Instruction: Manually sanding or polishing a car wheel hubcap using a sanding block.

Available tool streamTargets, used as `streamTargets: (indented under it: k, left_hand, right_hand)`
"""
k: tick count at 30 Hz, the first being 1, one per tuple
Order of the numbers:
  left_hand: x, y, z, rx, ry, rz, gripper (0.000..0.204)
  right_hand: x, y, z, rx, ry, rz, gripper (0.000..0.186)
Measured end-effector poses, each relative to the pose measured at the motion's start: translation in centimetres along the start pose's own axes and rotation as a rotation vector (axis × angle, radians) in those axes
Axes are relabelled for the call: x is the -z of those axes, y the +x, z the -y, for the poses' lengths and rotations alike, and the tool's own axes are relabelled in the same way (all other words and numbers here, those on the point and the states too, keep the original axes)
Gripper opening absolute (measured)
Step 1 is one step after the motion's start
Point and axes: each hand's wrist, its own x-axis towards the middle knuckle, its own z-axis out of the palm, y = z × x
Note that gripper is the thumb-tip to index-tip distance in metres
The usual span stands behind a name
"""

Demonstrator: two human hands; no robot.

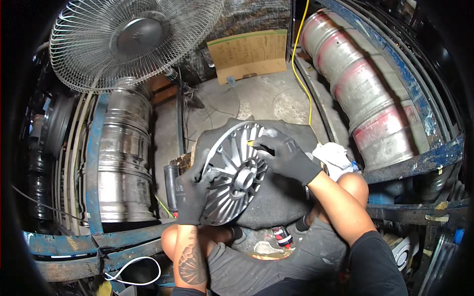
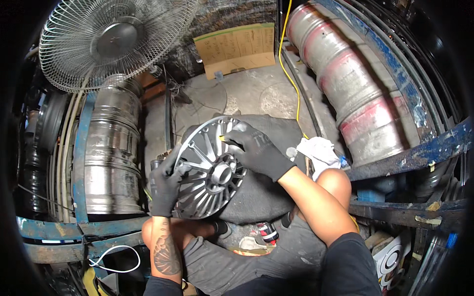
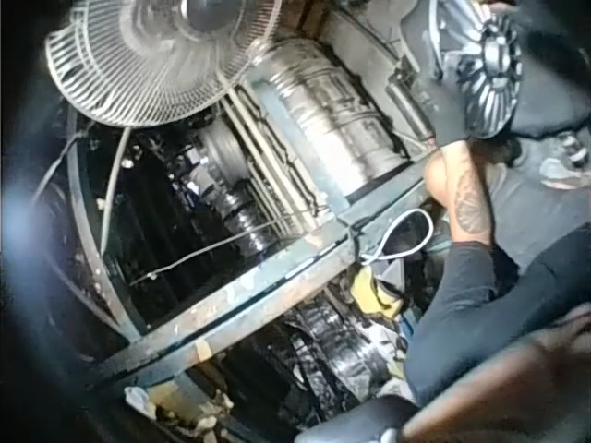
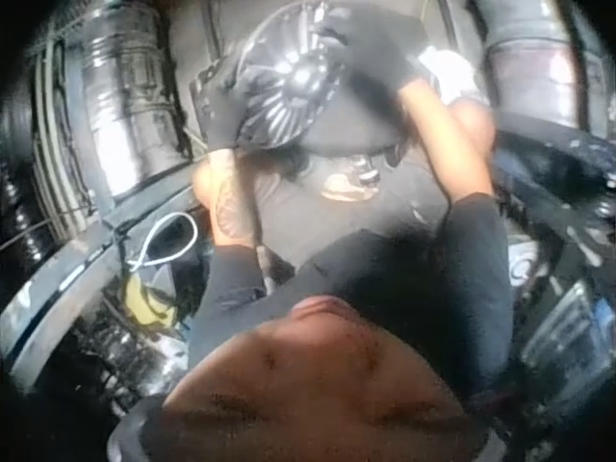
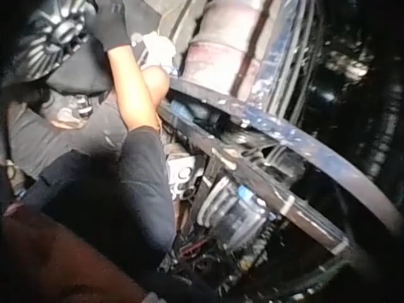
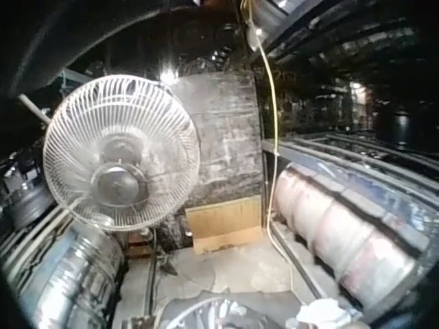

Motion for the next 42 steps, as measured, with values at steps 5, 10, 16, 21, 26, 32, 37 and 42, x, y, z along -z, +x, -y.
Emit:
streamTargets:
  k: [5, 10, 16, 21, 26, 32, 37, 42]
  left_hand:
    - [0.2, 1.5, -1.5, 0.025, -0.077, 0.136, 0.053]
    - [-0.7, 4.0, -0.2, 0.046, 0.145, 0.12, 0.052]
    - [-0.5, 5.5, -0.4, 0.019, 0.083, 0.135, 0.045]
    - [-0.5, 6.1, -0.5, 0.022, 0.073, 0.144, 0.045]
    - [-1.0, 5.7, -0.7, 0.023, 0.181, 0.14, 0.048]
    - [-0.6, 6.6, -0.4, 0.136, 0.182, 0.255, 0.044]
    - [-0.8, 6.6, 3.0, -0.058, -0.04, 0.186, 0.044]
    - [-1.3, 7.3, 2.2, -0.015, 0.111, 0.225, 0.04]
  right_hand:
    - [-0.3, -1.5, 1.3, -0.049, -0.041, 0.145, 0.039]
    - [-1.4, -2.3, 1.0, -0.04, -0.297, 0.206, 0.038]
    - [-2.4, 0.3, 0.6, 0.171, -0.738, 0.15, 0.031]
    - [-3.7, 1.8, 0.8, 0.234, -0.774, 0.238, 0.031]
    - [-2.9, 2.3, -0.3, 0.137, -0.618, 0.29, 0.036]
    - [-1.9, 2.6, -1.8, 0.187, -0.653, 0.226, 0.052]
    - [-3.3, 2.3, -0.3, 0.228, -0.85, 0.487, 0.047]
    - [-4.2, 0.6, -2.4, 0.349, -0.804, 0.46, 0.046]
